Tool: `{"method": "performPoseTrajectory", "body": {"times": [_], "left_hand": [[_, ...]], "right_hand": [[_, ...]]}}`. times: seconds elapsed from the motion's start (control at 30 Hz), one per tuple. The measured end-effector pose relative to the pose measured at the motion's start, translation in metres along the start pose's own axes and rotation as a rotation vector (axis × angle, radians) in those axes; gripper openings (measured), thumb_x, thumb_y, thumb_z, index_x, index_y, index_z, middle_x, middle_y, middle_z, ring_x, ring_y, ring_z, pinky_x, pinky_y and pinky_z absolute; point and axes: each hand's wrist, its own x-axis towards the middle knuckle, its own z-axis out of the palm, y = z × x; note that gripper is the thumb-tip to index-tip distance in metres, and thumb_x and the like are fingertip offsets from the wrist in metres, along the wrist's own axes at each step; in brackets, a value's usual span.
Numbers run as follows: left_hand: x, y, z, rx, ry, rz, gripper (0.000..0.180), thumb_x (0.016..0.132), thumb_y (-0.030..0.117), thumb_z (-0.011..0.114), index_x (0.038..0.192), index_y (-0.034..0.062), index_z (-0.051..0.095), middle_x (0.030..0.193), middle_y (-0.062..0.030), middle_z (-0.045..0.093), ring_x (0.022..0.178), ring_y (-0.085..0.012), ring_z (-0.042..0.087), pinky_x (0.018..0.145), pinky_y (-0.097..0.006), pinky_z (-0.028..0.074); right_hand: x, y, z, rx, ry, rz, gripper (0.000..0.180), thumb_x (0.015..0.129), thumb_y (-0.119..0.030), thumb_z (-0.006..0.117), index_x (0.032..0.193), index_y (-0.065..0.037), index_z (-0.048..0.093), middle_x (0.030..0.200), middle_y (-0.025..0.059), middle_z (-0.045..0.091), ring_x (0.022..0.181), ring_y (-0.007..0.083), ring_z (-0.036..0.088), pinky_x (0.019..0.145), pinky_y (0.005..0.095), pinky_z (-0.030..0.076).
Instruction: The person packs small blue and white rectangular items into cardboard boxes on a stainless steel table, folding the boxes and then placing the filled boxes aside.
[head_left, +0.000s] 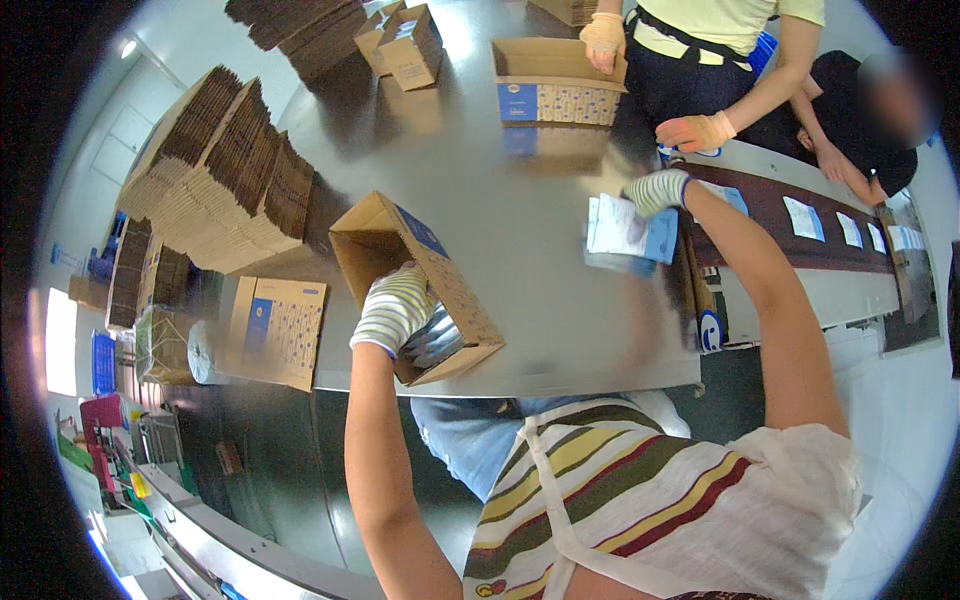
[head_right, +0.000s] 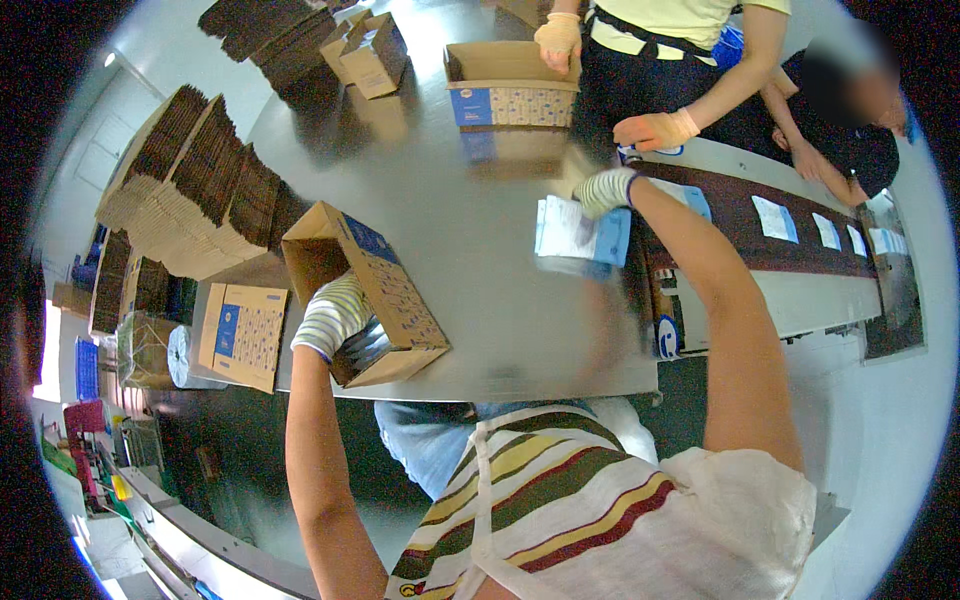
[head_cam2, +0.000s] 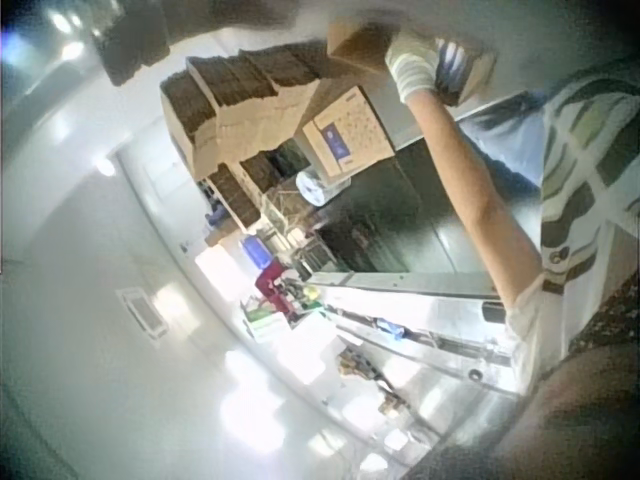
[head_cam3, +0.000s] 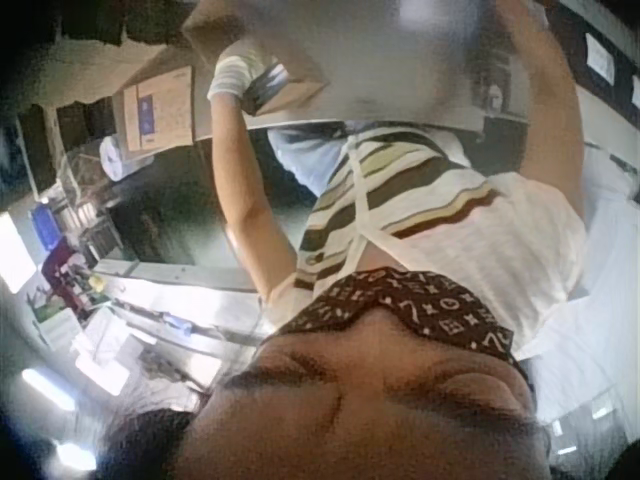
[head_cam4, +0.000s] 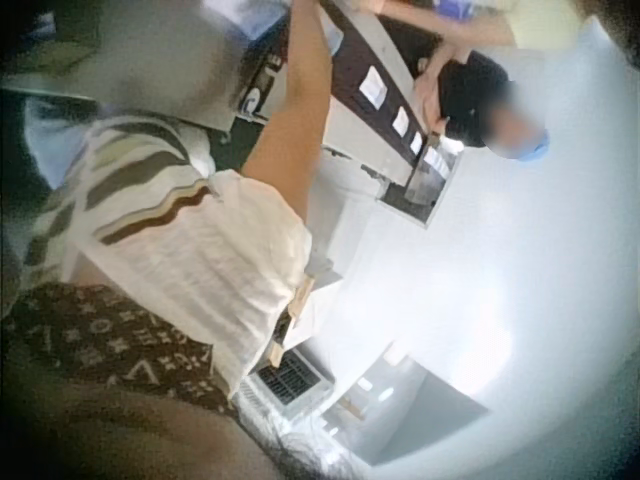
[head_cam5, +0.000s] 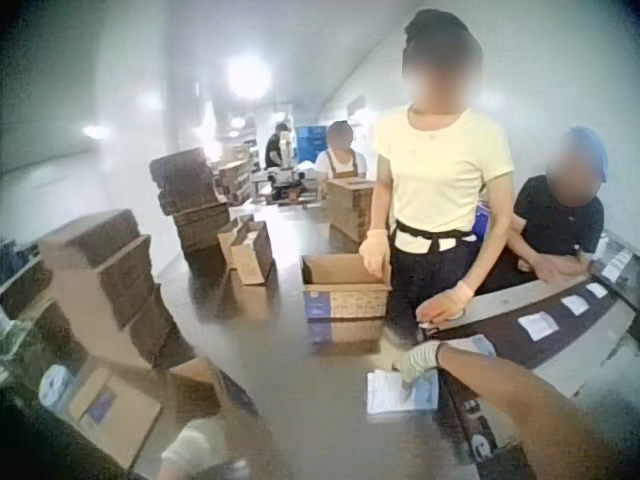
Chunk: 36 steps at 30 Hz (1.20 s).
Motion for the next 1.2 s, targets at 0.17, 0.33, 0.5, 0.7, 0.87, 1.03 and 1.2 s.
{"method": "performPoseTrajectory", "body": {"times": [0.17, 0.33, 0.5, 0.7, 0.87, 1.03, 1.2], "left_hand": [[-0.005, 0.018, -0.018, -0.015, -0.066, -0.058, 0.036, 0.084, 0.029, 0.052, 0.107, 0.0027, 0.061, 0.112, -0.0194, 0.059, 0.103, -0.0357, 0.057, 0.088, -0.043, 0.045], [-0.007, 0.027, -0.023, -0.011, -0.027, -0.055, 0.035, 0.085, 0.03, 0.05, 0.106, 0.0035, 0.061, 0.11, -0.0194, 0.06, 0.103, -0.0356, 0.057, 0.087, -0.043, 0.046], [-0.014, 0.027, -0.025, -0.023, -0.055, -0.106, 0.037, 0.087, 0.032, 0.048, 0.11, 0.0064, 0.06, 0.117, -0.0174, 0.057, 0.107, -0.0337, 0.055, 0.091, -0.045, 0.042], [-0.016, 0.041, -0.038, 0.134, -0.099, -0.04, 0.032, 0.082, 0.029, 0.053, 0.107, 0.0109, 0.062, 0.104, -0.0166, 0.064, 0.095, -0.0351, 0.061, 0.082, -0.042, 0.049], [-0.002, 0.042, -0.018, 0.057, 0.147, -0.141, 0.038, 0.086, 0.028, 0.049, 0.113, 0.0044, 0.06, 0.122, -0.0179, 0.055, 0.115, -0.032, 0.05, 0.1, -0.036, 0.036], [-0.005, 0.066, -0.036, -0.023, 0.007, -0.122, 0.037, 0.083, 0.028, 0.048, 0.109, 0.0048, 0.061, 0.114, -0.0195, 0.059, 0.103, -0.0334, 0.058, 0.09, -0.041, 0.045], [0.011, 0.059, -0.009, 0.004, 0.018, -0.143, 0.036, 0.087, 0.03, 0.047, 0.114, 0.0097, 0.061, 0.119, -0.014, 0.058, 0.108, -0.0297, 0.057, 0.091, -0.04, 0.044]], "right_hand": [[-0.08, -0.18, -0.01, -0.031, 0.378, 0.068, 0.055, 0.07, -0.042, 0.067, 0.11, -0.008, 0.054, 0.113, 0.015, 0.056, 0.109, 0.029, 0.051, 0.087, 0.0426, 0.042], [-0.105, -0.224, 0.02, -0.104, 1.218, -0.612, 0.028, 0.071, -0.017, 0.064, 0.096, -0.015, 0.051, 0.112, 0.0075, 0.059, 0.108, 0.0267, 0.055, 0.093, 0.0431, 0.041], [-0.101, -0.245, -0.025, 0.229, 1.19, -0.74, 0.039, 0.073, -0.017, 0.065, 0.11, -0.015, 0.055, 0.113, 0.008, 0.059, 0.106, 0.0274, 0.056, 0.095, 0.0421, 0.041], [-0.053, -0.277, -0.145, 0.551, 1.245, -0.733, 0.036, 0.076, -0.023, 0.069, 0.108, -0.009, 0.063, 0.109, 0.0081, 0.063, 0.104, 0.0228, 0.057, 0.093, 0.0373, 0.042], [0.052, -0.315, -0.187, 0.771, 1.083, -0.84, 0.068, 0.064, -0.032, 0.077, 0.119, -0.001, 0.053, 0.11, 0.0168, 0.06, 0.103, 0.0282, 0.057, 0.094, 0.0347, 0.042], [0.061, -0.31, -0.182, 0.243, 0.744, -0.186, 0.075, 0.062, -0.034, 0.077, 0.123, -0.001, 0.049, 0.117, 0.0202, 0.055, 0.114, 0.0342, 0.048, 0.102, 0.0389, 0.035], [0.035, -0.292, -0.185, 0.216, 1.063, -0.292, 0.069, 0.062, -0.031, 0.078, 0.119, -0.004, 0.05, 0.117, 0.0189, 0.053, 0.116, 0.0325, 0.047, 0.101, 0.0402, 0.035]]}}
